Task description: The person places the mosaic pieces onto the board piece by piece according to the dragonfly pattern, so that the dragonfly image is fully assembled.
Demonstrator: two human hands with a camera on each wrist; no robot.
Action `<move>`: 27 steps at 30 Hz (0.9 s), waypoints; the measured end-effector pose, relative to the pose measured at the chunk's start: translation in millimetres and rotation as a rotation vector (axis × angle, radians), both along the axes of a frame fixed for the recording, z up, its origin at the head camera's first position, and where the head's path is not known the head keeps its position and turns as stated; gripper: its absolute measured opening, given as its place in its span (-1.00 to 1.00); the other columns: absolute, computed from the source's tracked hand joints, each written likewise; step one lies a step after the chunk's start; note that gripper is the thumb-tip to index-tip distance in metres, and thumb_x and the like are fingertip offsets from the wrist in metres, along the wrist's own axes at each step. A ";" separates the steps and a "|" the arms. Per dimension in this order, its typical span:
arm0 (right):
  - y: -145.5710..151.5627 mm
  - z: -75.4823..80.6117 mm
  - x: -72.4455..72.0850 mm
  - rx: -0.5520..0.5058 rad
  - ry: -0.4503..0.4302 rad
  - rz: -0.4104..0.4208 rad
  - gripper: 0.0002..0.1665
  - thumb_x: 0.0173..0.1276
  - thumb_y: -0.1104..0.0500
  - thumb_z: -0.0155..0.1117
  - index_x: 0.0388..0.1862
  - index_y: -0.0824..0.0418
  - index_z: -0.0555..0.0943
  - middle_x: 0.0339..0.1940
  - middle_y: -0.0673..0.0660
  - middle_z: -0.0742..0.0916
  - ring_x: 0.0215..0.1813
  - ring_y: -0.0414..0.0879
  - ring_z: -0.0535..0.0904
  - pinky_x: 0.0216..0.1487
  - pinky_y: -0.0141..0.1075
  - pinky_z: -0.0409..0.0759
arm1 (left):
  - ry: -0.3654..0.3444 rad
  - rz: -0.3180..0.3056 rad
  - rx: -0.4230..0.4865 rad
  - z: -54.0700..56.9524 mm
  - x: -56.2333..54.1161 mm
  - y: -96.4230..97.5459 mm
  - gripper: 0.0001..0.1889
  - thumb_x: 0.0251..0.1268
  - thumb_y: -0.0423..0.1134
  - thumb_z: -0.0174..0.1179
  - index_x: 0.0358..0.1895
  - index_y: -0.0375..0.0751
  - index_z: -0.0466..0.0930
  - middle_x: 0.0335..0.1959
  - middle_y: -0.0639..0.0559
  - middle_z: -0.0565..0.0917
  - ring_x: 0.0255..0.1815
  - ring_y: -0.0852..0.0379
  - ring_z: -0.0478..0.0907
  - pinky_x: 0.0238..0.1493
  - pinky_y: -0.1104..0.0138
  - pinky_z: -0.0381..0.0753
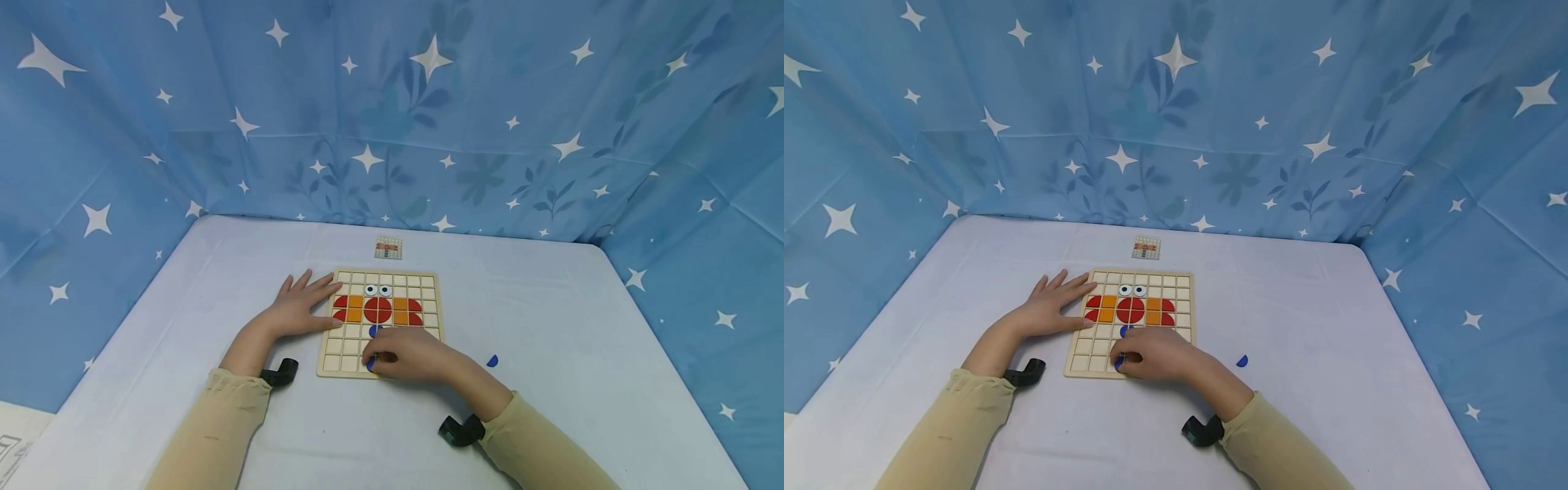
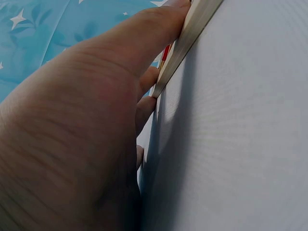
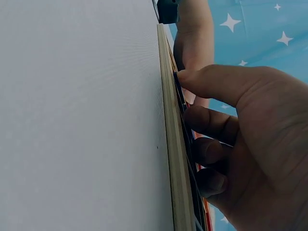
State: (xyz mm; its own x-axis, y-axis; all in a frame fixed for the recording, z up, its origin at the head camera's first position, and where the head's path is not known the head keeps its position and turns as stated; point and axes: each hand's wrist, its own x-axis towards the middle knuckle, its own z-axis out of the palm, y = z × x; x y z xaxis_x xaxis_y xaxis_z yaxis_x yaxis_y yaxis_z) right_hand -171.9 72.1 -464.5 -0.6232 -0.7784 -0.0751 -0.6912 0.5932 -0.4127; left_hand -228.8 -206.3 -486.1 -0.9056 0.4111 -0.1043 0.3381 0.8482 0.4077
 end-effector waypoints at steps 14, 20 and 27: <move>8.0 7.4 -1.4 -0.008 -0.088 -0.009 -0.81 0.44 -0.06 0.20 -0.02 -0.29 0.65 -0.17 -0.33 0.67 -0.17 -0.34 0.52 -0.05 -0.41 0.57 | 0.008 -0.007 0.010 3.6 2.3 1.4 -0.11 0.17 0.36 0.23 0.55 0.17 0.18 0.62 0.06 0.09 0.64 -0.30 -0.24 0.52 -0.28 -0.40; 22.1 13.5 -5.3 -0.050 -0.110 -0.045 -0.81 0.50 0.01 0.15 -0.05 -0.20 0.68 -0.15 -0.30 0.69 -0.19 -0.31 0.53 -0.04 -0.35 0.58 | -0.004 0.003 -0.003 2.8 1.5 2.7 -0.11 0.16 0.37 0.22 0.55 0.19 0.16 0.62 0.07 0.08 0.64 -0.29 -0.25 0.53 -0.27 -0.41; 53.7 18.1 -5.9 -0.069 -0.077 -0.101 -0.84 0.48 0.06 0.19 -0.08 -0.11 0.69 -0.19 -0.27 0.68 -0.24 -0.31 0.50 -0.10 -0.37 0.56 | -0.023 0.013 0.004 0.3 0.1 1.1 -0.09 0.15 0.39 0.22 0.55 0.22 0.14 0.63 0.10 0.05 0.65 -0.26 -0.30 0.53 -0.24 -0.46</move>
